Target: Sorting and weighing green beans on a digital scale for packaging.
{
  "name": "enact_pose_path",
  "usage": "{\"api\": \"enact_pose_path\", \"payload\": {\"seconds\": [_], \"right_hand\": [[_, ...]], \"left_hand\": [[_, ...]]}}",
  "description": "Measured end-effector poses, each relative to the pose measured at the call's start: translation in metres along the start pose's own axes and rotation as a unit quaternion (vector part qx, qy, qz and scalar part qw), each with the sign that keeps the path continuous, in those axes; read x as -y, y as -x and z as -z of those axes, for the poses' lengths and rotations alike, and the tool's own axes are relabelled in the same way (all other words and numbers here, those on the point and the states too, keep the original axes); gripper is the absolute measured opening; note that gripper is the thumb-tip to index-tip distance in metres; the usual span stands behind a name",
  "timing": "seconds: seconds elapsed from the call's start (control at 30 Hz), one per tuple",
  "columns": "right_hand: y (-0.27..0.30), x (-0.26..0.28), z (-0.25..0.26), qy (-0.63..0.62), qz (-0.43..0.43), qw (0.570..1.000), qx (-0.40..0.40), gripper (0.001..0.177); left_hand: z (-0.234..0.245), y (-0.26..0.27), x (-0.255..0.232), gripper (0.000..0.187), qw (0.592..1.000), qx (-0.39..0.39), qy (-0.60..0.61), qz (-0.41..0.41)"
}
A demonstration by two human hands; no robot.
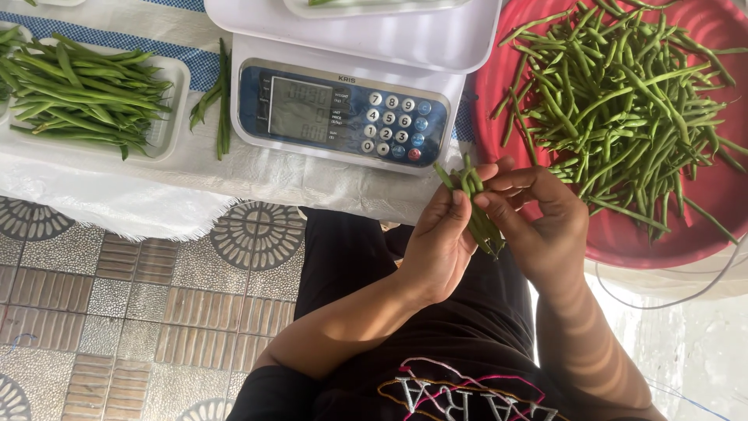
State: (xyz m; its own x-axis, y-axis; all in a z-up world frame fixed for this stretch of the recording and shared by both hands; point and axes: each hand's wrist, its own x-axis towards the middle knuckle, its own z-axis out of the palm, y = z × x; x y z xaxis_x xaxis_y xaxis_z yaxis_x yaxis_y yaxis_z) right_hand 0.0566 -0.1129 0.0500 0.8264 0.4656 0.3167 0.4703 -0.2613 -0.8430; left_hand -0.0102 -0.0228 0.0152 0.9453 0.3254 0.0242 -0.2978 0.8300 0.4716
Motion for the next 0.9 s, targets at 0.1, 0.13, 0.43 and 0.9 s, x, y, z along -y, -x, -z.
{"api": "enact_pose_path", "payload": {"seconds": [0.1,0.13,0.43,0.9], "right_hand": [[-0.002,-0.002,0.003,0.065,0.083,0.994,-0.031,0.031],[-0.003,-0.002,0.008,0.065,0.083,0.994,-0.031,0.031],[-0.020,0.006,0.034,-0.217,-0.082,0.956,0.180,0.025],[-0.004,-0.028,0.051,-0.079,0.221,0.970,-0.060,0.019]], "left_hand": [[0.006,0.004,0.002,0.047,1.000,-0.008,-0.026,0.016],[0.011,0.003,0.004,0.047,0.999,-0.008,-0.026,0.016],[0.020,0.005,0.000,0.042,0.987,0.077,-0.048,0.131],[0.032,-0.004,-0.003,0.035,0.990,0.038,0.105,0.091]]}}
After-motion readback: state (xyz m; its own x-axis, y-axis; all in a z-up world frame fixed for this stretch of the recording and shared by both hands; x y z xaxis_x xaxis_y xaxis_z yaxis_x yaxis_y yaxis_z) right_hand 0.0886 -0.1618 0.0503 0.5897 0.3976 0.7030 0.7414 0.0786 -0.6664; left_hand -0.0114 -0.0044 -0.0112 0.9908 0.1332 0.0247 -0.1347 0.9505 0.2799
